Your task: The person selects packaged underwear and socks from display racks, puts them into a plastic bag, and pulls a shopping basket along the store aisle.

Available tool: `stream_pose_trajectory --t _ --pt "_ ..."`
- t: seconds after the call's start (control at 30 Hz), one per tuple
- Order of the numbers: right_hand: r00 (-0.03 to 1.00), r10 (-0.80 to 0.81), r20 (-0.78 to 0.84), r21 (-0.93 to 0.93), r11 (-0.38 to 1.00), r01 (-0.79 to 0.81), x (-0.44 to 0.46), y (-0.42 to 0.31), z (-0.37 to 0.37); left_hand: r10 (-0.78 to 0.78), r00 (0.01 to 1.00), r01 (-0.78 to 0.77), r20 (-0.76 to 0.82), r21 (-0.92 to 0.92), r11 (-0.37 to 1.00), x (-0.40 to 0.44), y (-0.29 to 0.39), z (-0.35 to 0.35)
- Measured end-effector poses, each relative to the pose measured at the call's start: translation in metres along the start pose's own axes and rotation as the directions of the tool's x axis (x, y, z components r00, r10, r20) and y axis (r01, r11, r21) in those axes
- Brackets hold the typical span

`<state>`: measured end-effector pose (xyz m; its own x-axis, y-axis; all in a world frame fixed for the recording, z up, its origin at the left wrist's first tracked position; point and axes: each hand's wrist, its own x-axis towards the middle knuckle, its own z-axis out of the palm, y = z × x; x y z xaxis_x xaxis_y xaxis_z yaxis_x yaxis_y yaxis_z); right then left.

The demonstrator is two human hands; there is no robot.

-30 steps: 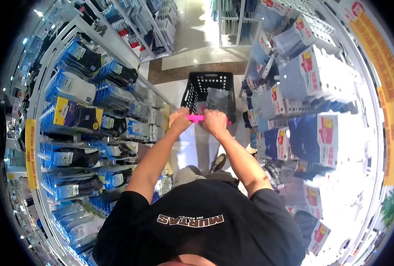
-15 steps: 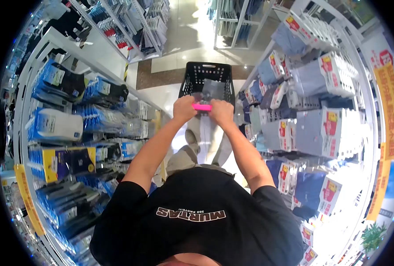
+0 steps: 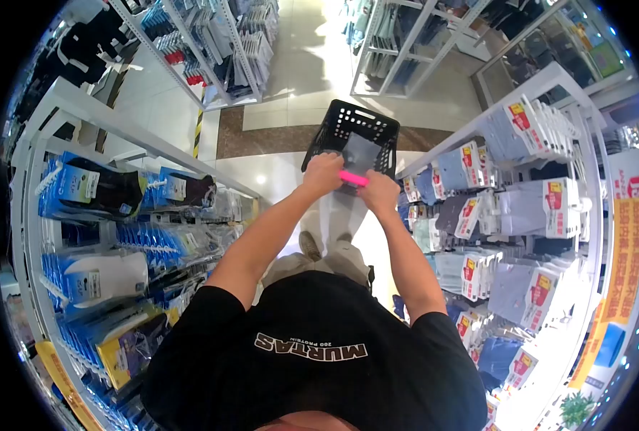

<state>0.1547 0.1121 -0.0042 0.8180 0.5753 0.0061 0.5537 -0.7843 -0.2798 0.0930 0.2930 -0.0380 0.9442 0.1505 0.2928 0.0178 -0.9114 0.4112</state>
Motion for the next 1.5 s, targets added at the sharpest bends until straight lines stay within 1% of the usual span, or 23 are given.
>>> stream_pose_trajectory --t 0.13,0.23,0.47,0.53,0.6,0.7,0.73,0.8,0.9,0.97,1.0,1.07,1.1,1.13,1.17,1.2,1.3,1.37,1.4,1.5 --pt "0.999 0.039 -0.009 -0.002 0.999 -0.039 0.023 0.005 0.007 -0.018 0.998 0.017 0.067 0.017 1.000 0.025 -0.008 0.001" --pt "0.998 0.064 -0.011 -0.009 0.998 -0.064 0.036 0.002 0.002 -0.037 0.985 0.033 0.167 0.030 0.999 0.043 -0.013 -0.002" --pt "0.994 0.094 -0.059 -0.027 0.995 -0.095 0.078 0.014 0.008 0.028 0.980 -0.014 0.195 -0.073 0.997 0.092 -0.036 0.013" --pt "0.992 0.095 -0.083 -0.028 0.995 -0.097 0.089 0.020 0.009 0.099 0.976 -0.066 0.195 -0.171 0.983 0.107 -0.041 0.007" --pt "0.992 0.123 -0.041 -0.025 0.992 -0.125 0.103 0.022 0.003 0.161 0.962 -0.095 0.219 -0.285 0.954 0.120 -0.051 0.002" --pt "0.990 0.141 -0.028 0.002 0.990 -0.141 0.125 0.032 -0.003 0.152 0.959 -0.054 0.241 -0.372 0.927 0.139 -0.064 0.002" --pt "0.990 0.141 -0.026 0.015 0.990 -0.141 0.130 0.038 -0.001 0.160 0.948 -0.043 0.276 -0.387 0.921 0.143 -0.066 0.003" --pt "0.992 0.123 -0.030 0.018 0.992 -0.122 0.143 0.047 -0.001 0.168 0.950 -0.041 0.264 -0.427 0.903 0.151 -0.070 0.003" --pt "0.993 0.115 0.009 -0.040 0.993 -0.114 0.166 0.058 -0.001 0.170 0.955 -0.035 0.244 -0.475 0.879 0.168 -0.078 0.009" --pt "0.994 0.104 0.018 -0.029 0.994 -0.103 0.179 0.066 -0.006 0.166 0.959 -0.024 0.230 -0.517 0.855 0.179 -0.081 0.019" --pt "0.995 0.095 0.014 -0.032 0.995 -0.094 0.185 0.069 -0.009 0.162 0.954 -0.009 0.254 -0.515 0.857 0.185 -0.079 0.015" --pt "0.997 0.071 0.007 -0.011 0.997 -0.071 0.197 0.083 -0.010 0.194 0.956 -0.045 0.221 -0.543 0.839 0.193 -0.083 0.026" --pt "0.998 0.065 0.022 -0.019 0.998 -0.064 0.202 0.088 -0.013 0.211 0.955 -0.063 0.207 -0.554 0.830 0.196 -0.084 0.030" --pt "0.998 0.059 0.036 -0.026 0.998 -0.058 0.208 0.093 -0.014 0.202 0.941 -0.017 0.270 -0.560 0.828 0.202 -0.082 0.028" --pt "0.997 0.054 0.048 -0.031 0.998 -0.053 0.213 0.098 -0.015 0.199 0.945 -0.009 0.262 -0.583 0.812 0.205 -0.082 0.030" --pt "0.990 0.097 0.101 -0.058 0.994 -0.091 0.219 0.104 -0.015 0.197 0.946 -0.002 0.256 -0.605 0.796 0.208 -0.081 0.036" --pt "0.968 0.149 0.203 -0.143 0.982 -0.121 0.239 0.116 -0.019 0.193 0.951 0.008 0.243 -0.640 0.768 0.219 -0.086 0.039" --pt "0.977 0.090 0.194 -0.094 0.993 -0.073 0.245 0.128 -0.020 0.213 0.947 -0.007 0.239 -0.650 0.760 0.227 -0.088 0.036" --pt "0.980 0.062 0.189 -0.070 0.996 -0.050 0.248 0.130 -0.020 0.219 0.938 0.009 0.270 -0.648 0.761 0.230 -0.090 0.040" --pt "0.969 0.081 0.232 -0.081 0.995 -0.063 0.261 0.128 -0.028 0.282 0.880 0.053 0.382 -0.669 0.741 0.247 -0.100 0.040"
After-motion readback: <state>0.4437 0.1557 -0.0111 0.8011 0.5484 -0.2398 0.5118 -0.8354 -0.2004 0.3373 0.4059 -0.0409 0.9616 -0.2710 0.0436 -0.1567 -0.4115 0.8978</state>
